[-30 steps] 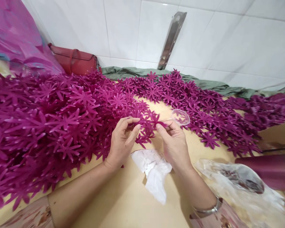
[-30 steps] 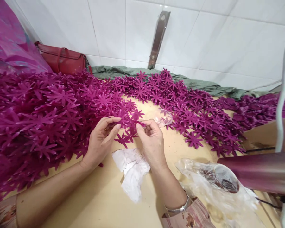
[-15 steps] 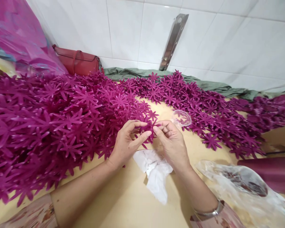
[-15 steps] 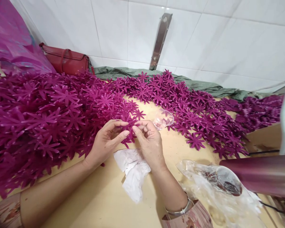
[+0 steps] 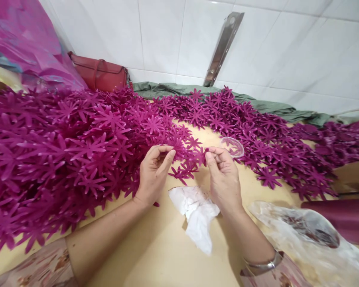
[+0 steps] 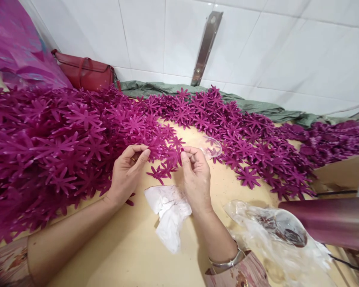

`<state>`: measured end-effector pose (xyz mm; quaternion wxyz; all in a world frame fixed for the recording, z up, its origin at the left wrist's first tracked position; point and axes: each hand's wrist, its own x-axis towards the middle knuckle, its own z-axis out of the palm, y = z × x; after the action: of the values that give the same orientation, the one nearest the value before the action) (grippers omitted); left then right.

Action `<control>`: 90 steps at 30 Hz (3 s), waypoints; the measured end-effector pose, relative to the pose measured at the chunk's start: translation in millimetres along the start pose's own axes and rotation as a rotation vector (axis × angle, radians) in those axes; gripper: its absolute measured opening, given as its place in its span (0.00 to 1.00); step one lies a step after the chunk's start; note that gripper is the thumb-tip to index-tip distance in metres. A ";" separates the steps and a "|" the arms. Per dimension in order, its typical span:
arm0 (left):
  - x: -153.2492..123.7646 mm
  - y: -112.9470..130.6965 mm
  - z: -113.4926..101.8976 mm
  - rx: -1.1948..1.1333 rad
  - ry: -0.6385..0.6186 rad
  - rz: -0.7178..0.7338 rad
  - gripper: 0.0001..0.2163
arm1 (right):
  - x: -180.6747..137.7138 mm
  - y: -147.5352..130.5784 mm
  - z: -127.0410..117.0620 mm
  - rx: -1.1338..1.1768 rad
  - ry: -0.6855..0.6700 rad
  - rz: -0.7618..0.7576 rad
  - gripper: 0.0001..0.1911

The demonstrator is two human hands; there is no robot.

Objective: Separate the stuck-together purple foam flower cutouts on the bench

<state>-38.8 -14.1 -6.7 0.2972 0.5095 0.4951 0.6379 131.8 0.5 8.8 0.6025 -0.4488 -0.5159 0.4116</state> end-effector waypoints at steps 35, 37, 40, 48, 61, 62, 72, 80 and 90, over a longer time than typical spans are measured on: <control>-2.9 -0.4 0.6 0.109 0.030 0.132 0.16 | -9.6 9.8 5.9 -0.105 -0.090 -0.023 0.16; -3.0 -1.0 0.7 0.113 0.037 0.098 0.16 | -8.6 13.8 3.9 -0.143 -0.094 -0.040 0.17; -3.5 -1.7 0.9 0.094 0.026 0.055 0.18 | -8.4 18.5 2.1 -0.197 -0.106 -0.068 0.17; -3.5 -1.5 1.3 0.092 -0.004 0.038 0.17 | -6.6 18.8 1.6 -0.348 -0.135 -0.189 0.18; -2.3 -3.1 3.7 -0.255 -0.150 -0.187 0.21 | -6.0 5.3 2.4 -0.430 -0.111 -0.371 0.17; -2.2 -3.4 4.3 -0.283 -0.155 -0.211 0.22 | -6.1 3.9 3.1 -0.443 -0.111 -0.377 0.17; -3.1 1.8 9.2 -0.433 -0.213 -0.287 0.13 | -7.9 -1.9 3.5 -0.461 -0.093 -0.405 0.06; -3.1 2.3 9.6 -0.391 -0.212 -0.278 0.15 | -6.1 -2.5 2.7 -0.391 -0.166 -0.330 0.05; 1.0 1.3 6.5 -0.369 -0.225 -0.261 0.12 | -8.5 0.3 8.7 -0.258 -0.169 -0.268 0.04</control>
<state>-32.8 -11.5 -5.2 0.5183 0.4462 0.3955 0.6130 122.1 -6.6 6.9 0.5438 -0.4134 -0.6683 0.2947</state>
